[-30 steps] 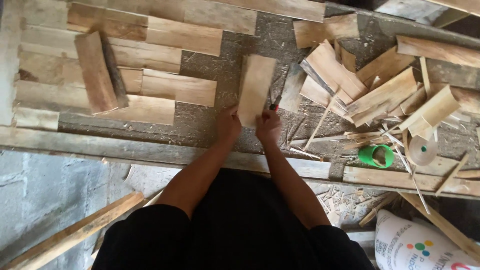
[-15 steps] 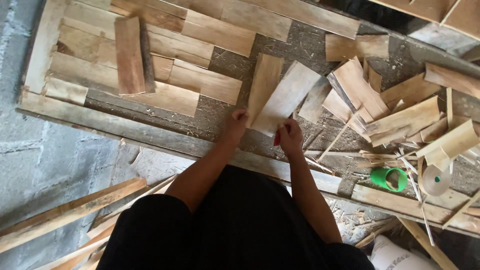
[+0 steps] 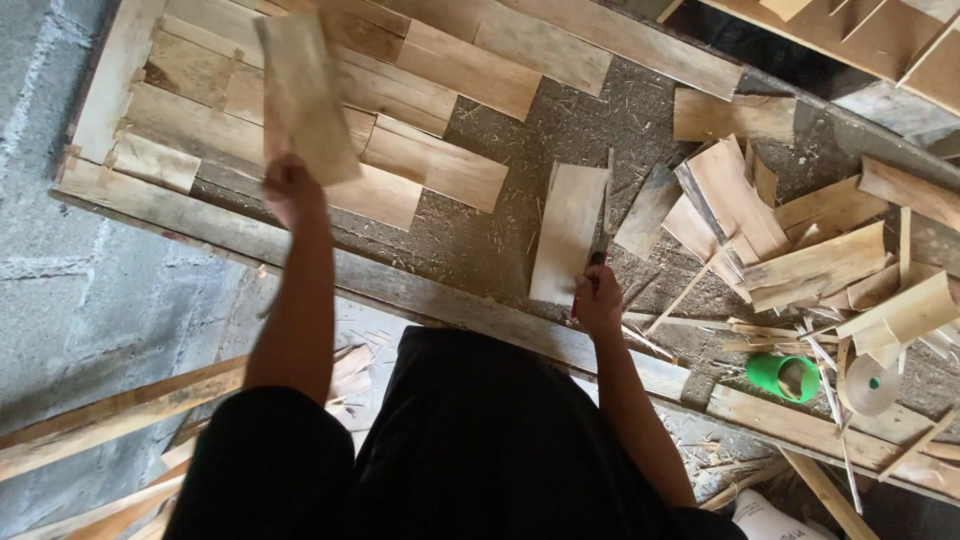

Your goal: Trimming thin strips of bamboo using a utility knife to prepare them for further use.

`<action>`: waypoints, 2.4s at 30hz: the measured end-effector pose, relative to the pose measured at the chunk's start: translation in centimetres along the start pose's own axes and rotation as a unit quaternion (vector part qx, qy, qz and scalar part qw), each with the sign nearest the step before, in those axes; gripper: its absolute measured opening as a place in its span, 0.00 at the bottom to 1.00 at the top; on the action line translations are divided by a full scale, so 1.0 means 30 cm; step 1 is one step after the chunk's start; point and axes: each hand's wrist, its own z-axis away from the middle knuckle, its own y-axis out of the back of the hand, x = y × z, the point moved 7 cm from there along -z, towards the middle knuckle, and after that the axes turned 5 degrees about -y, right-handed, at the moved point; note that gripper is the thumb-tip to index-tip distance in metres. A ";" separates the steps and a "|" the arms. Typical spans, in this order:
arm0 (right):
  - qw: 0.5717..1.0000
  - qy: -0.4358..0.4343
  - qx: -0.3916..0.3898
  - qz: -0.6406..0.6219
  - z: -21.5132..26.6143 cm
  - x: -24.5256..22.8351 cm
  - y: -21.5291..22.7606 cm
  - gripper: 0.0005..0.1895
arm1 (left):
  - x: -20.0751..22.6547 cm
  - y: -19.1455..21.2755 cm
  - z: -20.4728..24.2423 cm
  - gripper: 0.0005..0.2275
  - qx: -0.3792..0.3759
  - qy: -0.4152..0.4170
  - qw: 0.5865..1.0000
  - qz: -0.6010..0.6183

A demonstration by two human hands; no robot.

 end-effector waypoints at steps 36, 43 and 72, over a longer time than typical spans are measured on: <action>0.920 0.111 0.281 0.250 -0.036 0.078 0.378 0.05 | 0.622 -0.293 0.969 0.17 -0.535 -0.002 0.845 -0.027; 0.855 -0.015 0.432 0.288 0.054 0.331 1.175 0.13 | 0.685 -0.391 1.065 0.28 -0.510 -0.227 0.818 -0.140; 0.879 -0.239 0.411 -0.015 -0.171 0.660 1.040 0.18 | 0.817 -0.548 1.222 0.43 -0.648 -0.330 0.667 -0.162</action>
